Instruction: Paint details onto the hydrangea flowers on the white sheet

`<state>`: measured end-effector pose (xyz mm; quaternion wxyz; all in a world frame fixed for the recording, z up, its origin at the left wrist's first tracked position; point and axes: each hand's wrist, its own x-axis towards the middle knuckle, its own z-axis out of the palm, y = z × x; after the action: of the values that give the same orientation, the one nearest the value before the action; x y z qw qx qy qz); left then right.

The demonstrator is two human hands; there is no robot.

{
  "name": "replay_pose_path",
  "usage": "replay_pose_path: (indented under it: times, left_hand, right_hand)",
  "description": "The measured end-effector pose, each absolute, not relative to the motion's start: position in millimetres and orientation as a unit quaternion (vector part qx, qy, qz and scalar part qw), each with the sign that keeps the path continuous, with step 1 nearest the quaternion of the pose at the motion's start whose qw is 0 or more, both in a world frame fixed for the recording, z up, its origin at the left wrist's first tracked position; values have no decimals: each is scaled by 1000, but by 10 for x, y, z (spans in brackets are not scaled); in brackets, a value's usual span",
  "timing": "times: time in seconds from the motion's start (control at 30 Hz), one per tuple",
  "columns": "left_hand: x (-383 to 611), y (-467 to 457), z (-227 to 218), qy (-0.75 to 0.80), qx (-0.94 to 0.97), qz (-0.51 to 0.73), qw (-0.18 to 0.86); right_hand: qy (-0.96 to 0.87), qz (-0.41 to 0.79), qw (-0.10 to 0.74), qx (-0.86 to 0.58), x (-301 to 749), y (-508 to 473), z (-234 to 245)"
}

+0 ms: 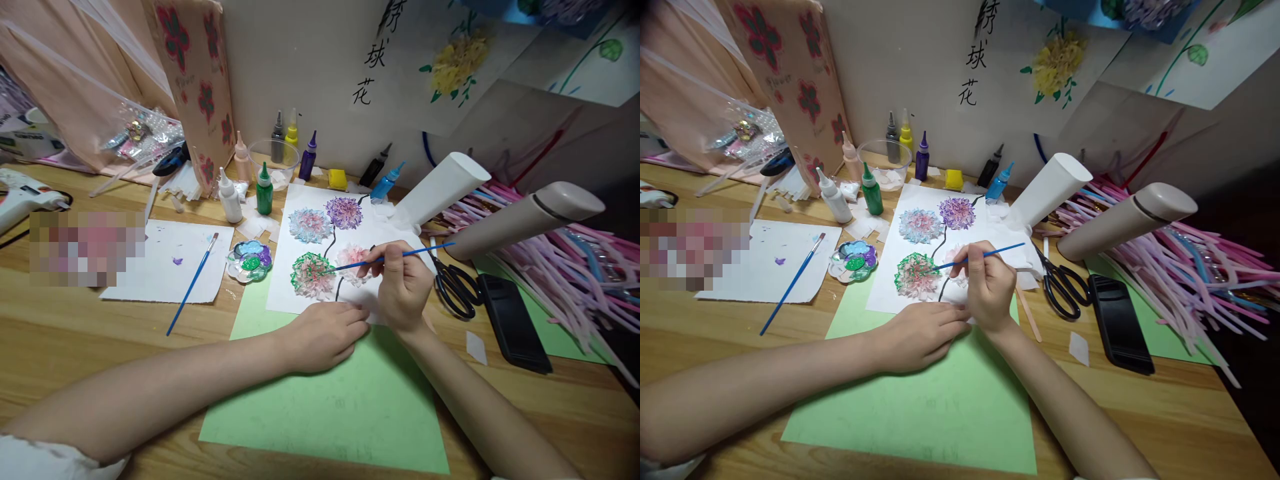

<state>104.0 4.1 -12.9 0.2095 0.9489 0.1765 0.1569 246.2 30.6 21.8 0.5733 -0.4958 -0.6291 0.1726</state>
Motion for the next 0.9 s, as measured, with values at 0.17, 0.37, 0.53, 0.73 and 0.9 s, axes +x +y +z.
replay_pose_path:
  times: [0.17,0.37,0.53,0.73,0.9]
  left_hand:
    - [1040,40,-138,178,948,156,214]
    - [1038,42,-125,183,947,145,221]
    - [1050,42,-146,183,947,153,215]
    - [1052,43,-143,182,948,156,209]
    - [1051,41,-142,182,947,154,214]
  right_hand:
    - [-645,161,559,-496,2473,293,222]
    - [-691,98,544,-466,2497,230,249]
    - [-727,83,522,-437,2469,212,189]
    - [-719,85,537,-433,2452,205,207]
    - [-705,103,539,-449,2460,205,216]
